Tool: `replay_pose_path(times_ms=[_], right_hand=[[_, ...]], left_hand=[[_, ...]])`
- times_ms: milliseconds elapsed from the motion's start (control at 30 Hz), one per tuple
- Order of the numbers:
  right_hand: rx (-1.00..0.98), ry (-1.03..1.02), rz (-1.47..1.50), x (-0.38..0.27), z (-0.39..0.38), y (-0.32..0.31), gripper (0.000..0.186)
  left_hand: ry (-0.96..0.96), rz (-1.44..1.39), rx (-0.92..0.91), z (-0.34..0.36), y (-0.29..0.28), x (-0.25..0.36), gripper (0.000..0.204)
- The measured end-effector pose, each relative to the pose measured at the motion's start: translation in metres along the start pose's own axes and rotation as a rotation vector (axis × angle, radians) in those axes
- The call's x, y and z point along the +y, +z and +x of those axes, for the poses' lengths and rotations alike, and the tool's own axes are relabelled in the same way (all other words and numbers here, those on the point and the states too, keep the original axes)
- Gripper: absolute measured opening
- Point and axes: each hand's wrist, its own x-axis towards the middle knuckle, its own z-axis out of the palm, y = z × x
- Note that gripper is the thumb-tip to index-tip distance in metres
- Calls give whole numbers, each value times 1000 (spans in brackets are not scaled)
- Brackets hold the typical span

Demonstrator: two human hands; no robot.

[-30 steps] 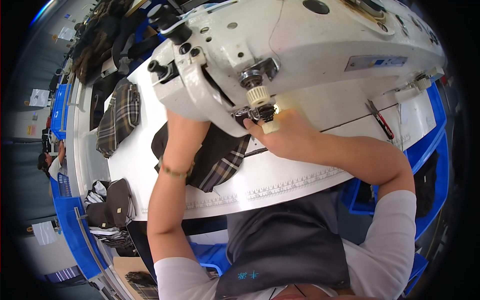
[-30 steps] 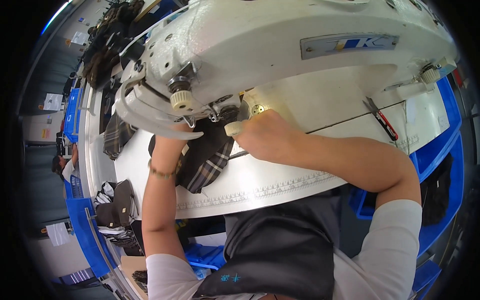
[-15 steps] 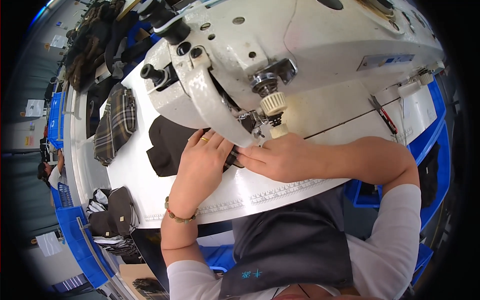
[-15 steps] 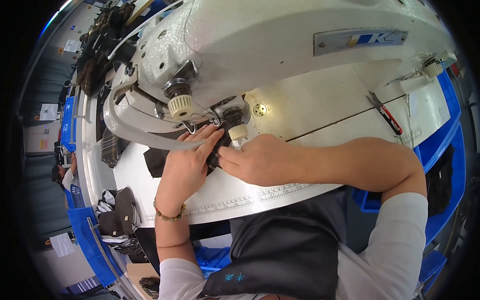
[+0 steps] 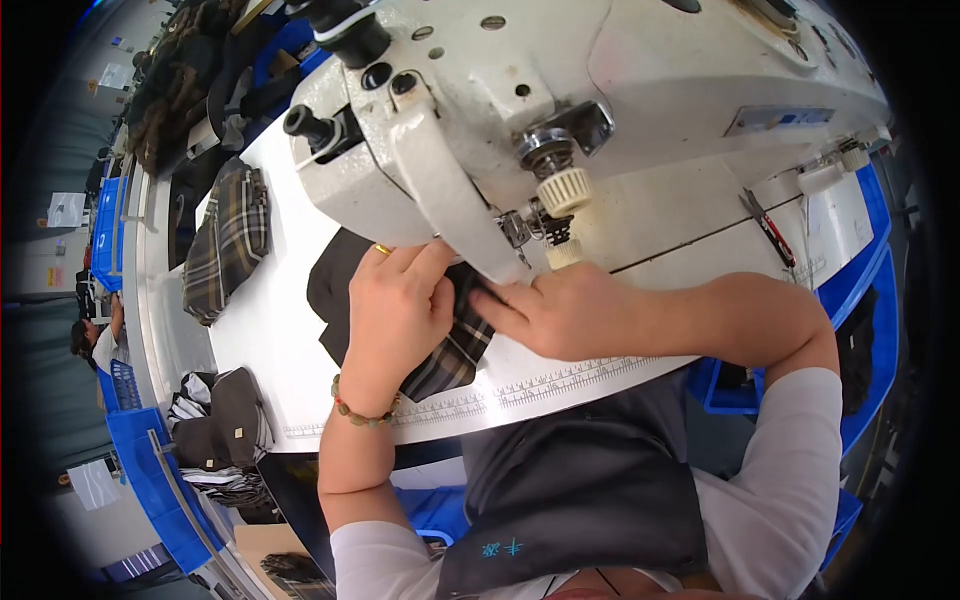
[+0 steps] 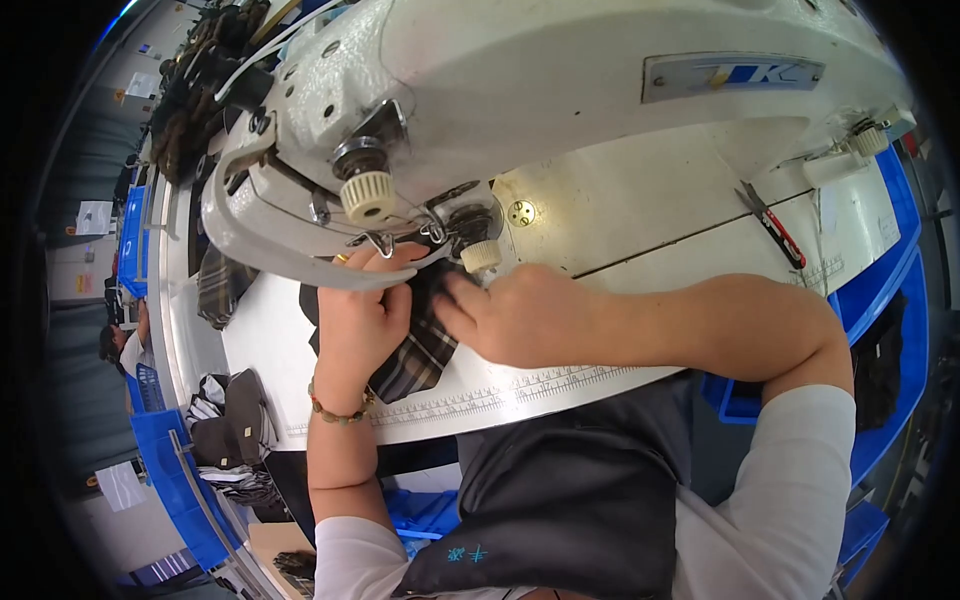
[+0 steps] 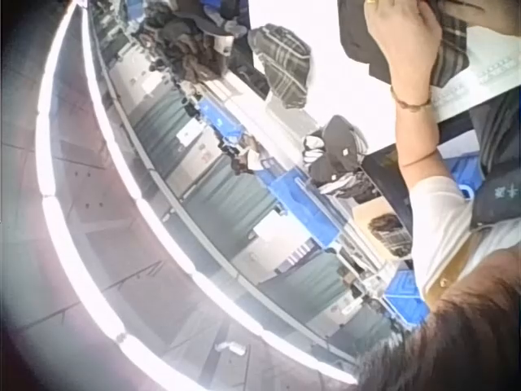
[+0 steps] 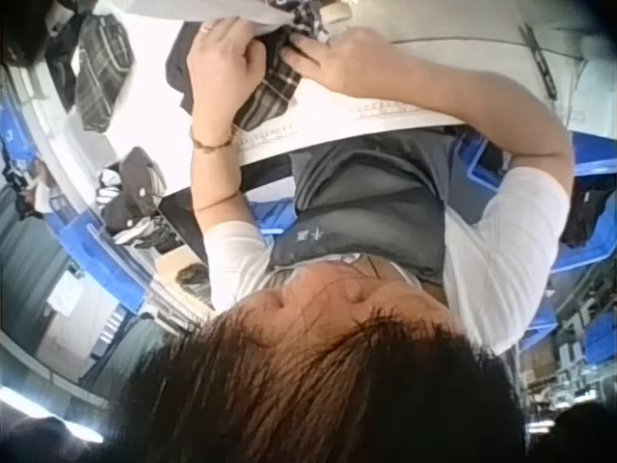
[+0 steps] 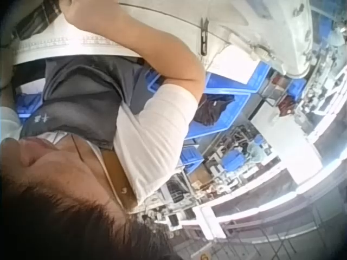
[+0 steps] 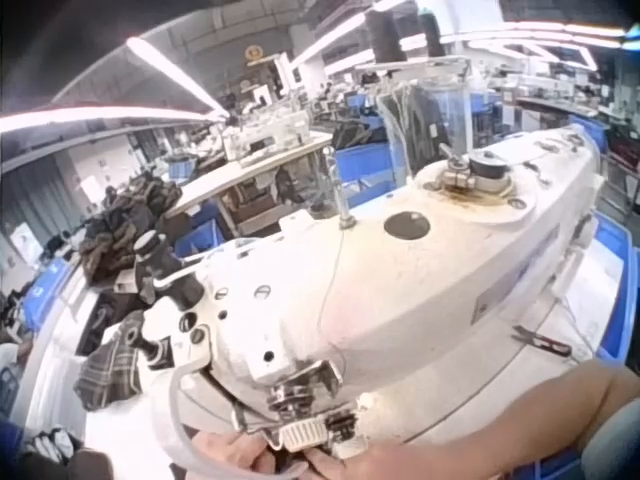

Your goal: Sewing fabric parts using an industrial sewing machine in a workshop setting.

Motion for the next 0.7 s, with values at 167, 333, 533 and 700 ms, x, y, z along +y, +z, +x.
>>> replay_pose_path(times_ms=[167,333,533,700], right_hand=[[28,-25,-217,0,-1,16,31],[37,-152,-89,-6,-4,12,27],[83,-150,-48,-10,-5,13,27],[125,66,-288,-5,2,2,21]], left_hand=[[-51,-54,7,1,4,2,20],[-15,-38,44,-1,14,-4,17],[25,9,-14,-2,26,-8,18],[39,26,6,-2,31,-14,20]])
